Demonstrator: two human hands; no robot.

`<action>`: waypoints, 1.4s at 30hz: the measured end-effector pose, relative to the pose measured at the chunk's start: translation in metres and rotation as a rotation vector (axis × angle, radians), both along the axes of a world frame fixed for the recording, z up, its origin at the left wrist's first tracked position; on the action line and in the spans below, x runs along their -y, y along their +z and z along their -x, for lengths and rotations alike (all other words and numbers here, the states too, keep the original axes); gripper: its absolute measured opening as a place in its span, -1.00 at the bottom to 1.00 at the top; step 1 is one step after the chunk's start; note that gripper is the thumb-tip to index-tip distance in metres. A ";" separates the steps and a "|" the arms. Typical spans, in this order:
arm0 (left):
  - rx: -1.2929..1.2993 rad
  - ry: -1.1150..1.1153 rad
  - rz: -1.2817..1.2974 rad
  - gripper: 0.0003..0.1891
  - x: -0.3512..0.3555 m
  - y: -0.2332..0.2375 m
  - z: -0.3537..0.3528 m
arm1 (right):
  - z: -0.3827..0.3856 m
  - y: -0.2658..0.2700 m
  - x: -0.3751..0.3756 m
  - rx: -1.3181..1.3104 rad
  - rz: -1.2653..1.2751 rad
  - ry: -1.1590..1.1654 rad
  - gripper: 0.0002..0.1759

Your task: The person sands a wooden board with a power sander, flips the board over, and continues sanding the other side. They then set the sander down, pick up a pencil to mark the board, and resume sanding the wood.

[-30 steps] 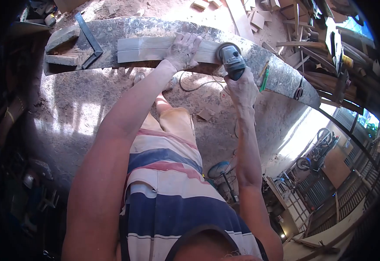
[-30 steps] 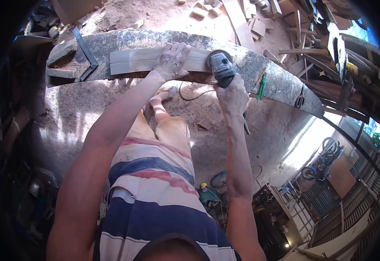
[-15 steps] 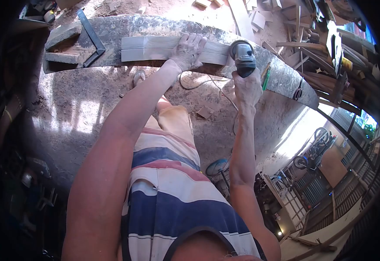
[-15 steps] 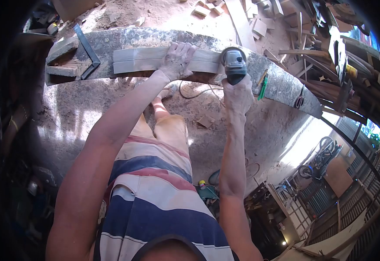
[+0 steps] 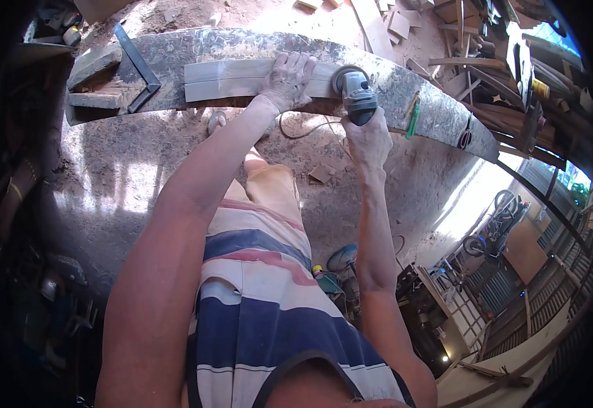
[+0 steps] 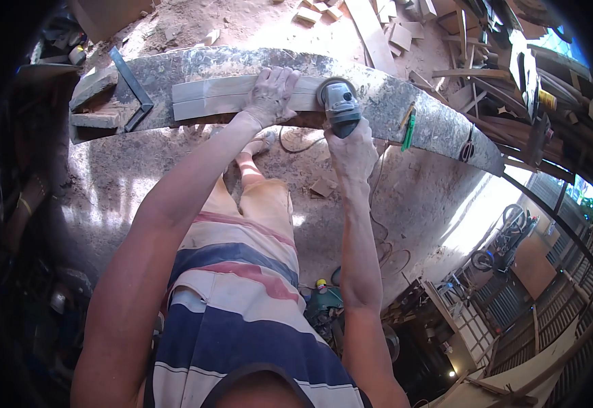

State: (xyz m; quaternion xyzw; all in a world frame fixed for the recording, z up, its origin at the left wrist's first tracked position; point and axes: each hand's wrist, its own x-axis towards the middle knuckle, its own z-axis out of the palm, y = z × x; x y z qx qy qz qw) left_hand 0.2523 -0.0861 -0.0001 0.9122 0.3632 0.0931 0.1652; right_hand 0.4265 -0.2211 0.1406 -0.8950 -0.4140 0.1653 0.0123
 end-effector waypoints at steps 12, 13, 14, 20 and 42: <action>-0.004 0.005 0.000 0.09 0.000 0.001 -0.001 | -0.006 0.004 -0.005 0.065 -0.039 0.006 -0.39; -0.010 0.006 0.002 0.09 0.000 0.001 -0.001 | -0.006 0.004 -0.010 0.069 -0.022 0.013 -0.37; -0.015 0.006 0.005 0.09 0.000 0.001 -0.002 | -0.007 0.003 -0.013 0.073 -0.005 0.019 -0.36; 0.001 0.005 -0.030 0.07 -0.001 -0.001 -0.002 | -0.009 -0.004 -0.017 0.097 -0.053 -0.047 -0.36; -0.018 0.009 -0.029 0.13 0.000 -0.001 0.000 | 0.018 -0.007 0.005 -0.070 -0.060 -0.039 -0.32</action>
